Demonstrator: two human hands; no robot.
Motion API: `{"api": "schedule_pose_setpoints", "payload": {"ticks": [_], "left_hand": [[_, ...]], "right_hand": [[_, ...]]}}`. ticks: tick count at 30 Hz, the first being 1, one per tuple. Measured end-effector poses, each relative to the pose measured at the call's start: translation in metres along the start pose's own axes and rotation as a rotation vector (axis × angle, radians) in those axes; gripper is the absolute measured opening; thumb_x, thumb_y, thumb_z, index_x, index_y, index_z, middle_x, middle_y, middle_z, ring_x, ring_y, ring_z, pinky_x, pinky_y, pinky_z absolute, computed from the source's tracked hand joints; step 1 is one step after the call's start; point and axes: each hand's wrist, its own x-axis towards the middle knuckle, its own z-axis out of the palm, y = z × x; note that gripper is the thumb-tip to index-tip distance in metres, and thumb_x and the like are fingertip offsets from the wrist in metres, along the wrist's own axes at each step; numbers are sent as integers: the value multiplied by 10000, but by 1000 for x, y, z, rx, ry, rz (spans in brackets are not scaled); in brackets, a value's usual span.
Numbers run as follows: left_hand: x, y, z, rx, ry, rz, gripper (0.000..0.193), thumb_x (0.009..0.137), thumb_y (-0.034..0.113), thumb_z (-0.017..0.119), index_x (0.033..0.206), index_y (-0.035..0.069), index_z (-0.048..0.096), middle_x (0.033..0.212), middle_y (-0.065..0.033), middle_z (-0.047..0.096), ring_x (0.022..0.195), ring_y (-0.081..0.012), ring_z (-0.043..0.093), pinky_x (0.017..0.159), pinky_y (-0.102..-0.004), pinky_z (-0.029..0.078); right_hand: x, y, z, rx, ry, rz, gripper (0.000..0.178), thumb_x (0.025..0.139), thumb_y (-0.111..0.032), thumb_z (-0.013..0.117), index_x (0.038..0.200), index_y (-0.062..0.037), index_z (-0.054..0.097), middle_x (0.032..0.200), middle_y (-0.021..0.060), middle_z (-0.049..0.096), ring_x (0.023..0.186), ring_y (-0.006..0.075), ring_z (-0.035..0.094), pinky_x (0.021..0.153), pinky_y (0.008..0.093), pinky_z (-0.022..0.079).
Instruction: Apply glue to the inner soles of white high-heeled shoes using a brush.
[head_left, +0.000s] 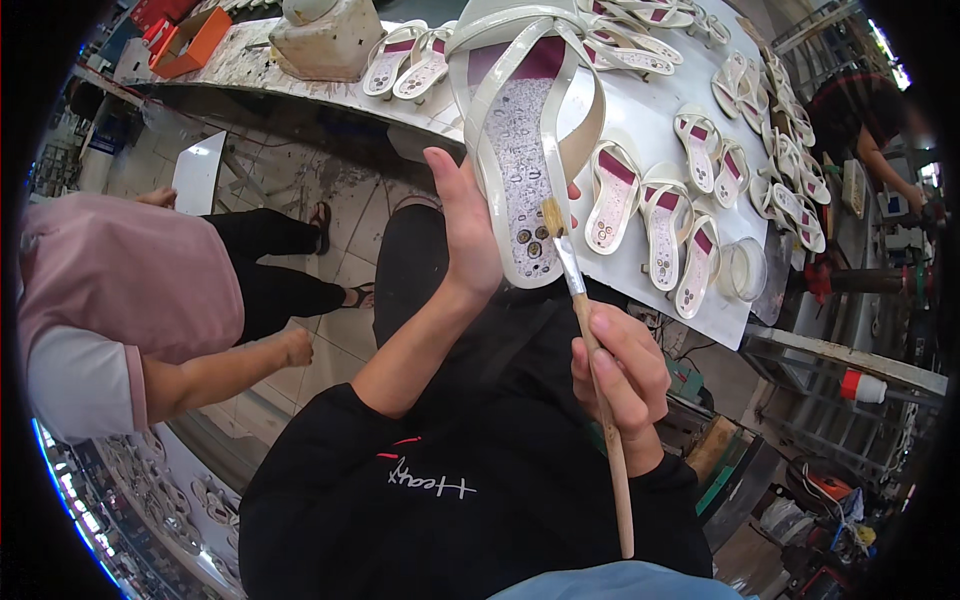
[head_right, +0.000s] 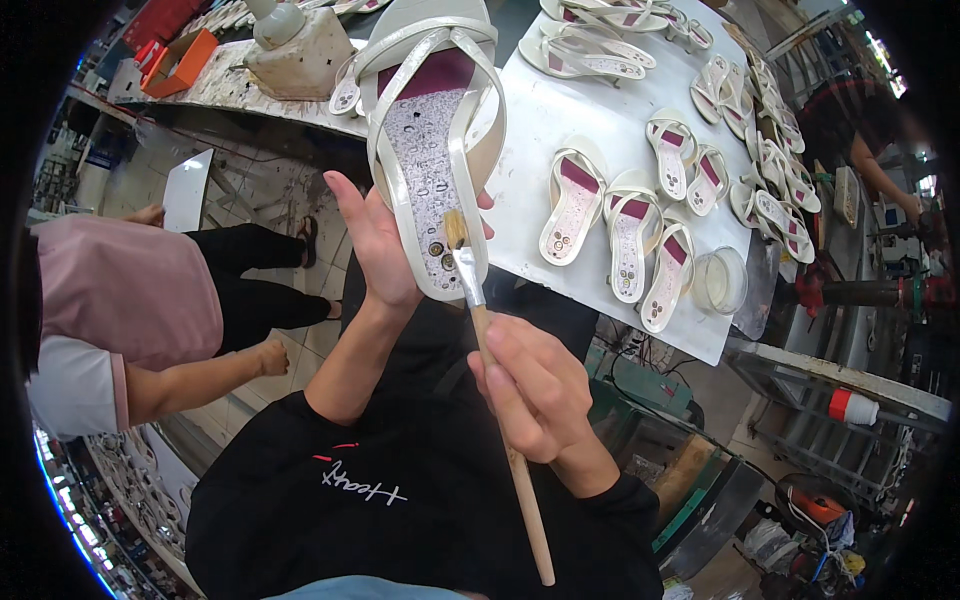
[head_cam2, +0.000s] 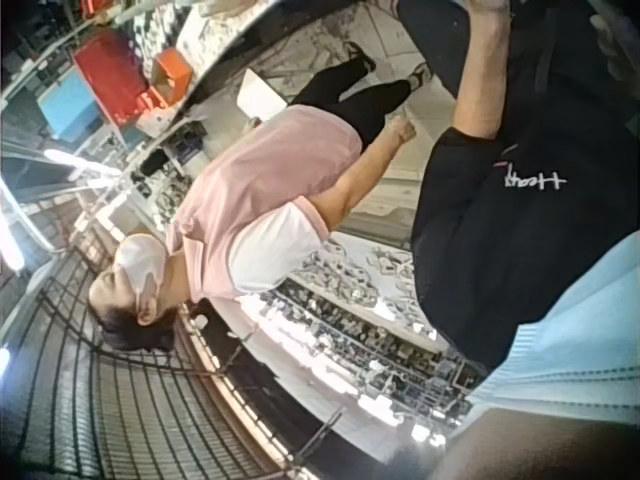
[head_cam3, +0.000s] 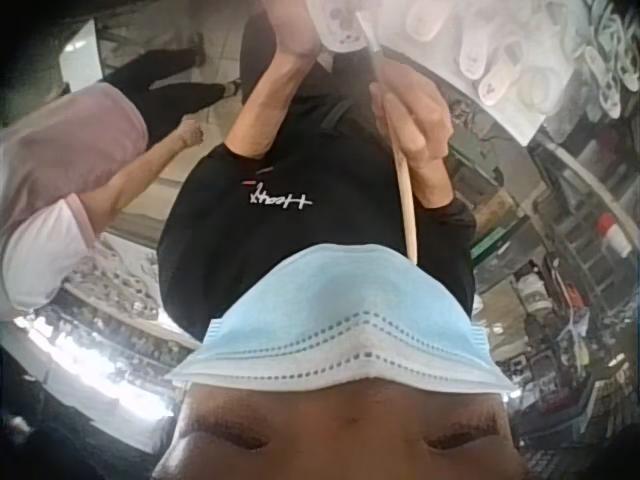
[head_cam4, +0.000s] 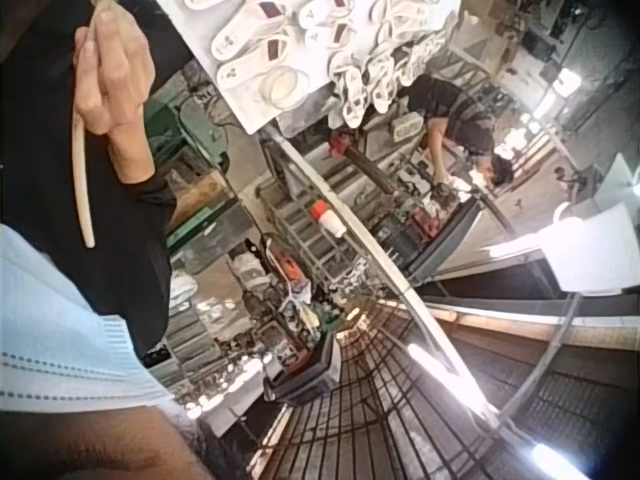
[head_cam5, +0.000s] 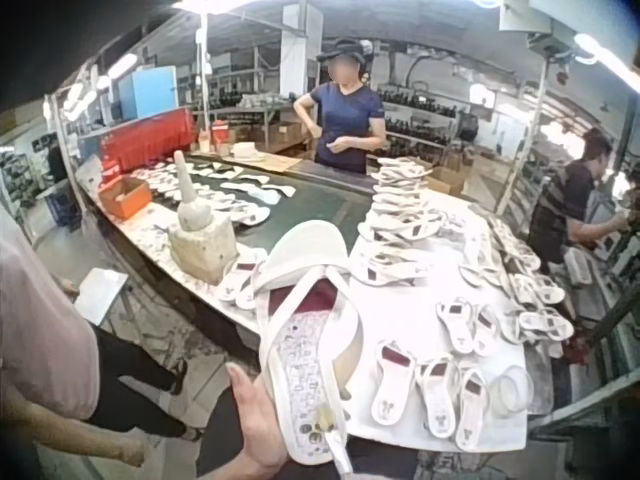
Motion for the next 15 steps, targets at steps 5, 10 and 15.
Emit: {"api": "schedule_pose_setpoints", "payload": {"ticks": [5, 10, 15], "left_hand": [[-1, 0, 1, -2, -29, 14, 1016, 823, 762, 4, 1192, -67, 461, 844, -201, 635, 665, -244, 644, 589, -335, 546], [-2, 0, 3, 5, -22, 18, 1015, 825, 758, -1, 1186, -68, 466, 839, -197, 635, 664, -239, 643, 589, -330, 546], [-3, -1, 1, 22, -19, 23, 1015, 826, 756, -3, 1178, -70, 470, 838, -196, 635, 662, -234, 643, 587, -326, 547]], "right_hand": [[1, 1, 1, -13, -11, -15, 317, 726, 77, 709, 942, 47, 479, 974, 217, 579, 736, 341, 662, 607, 378, 607], [0, 4, 2, -32, -29, -25, 304, 730, 75, 708, 935, 53, 484, 977, 223, 582, 747, 348, 664, 607, 379, 608], [-1, 6, 5, -25, -23, -37, 290, 737, 73, 703, 931, 63, 488, 959, 228, 588, 745, 357, 665, 602, 379, 607]]}}
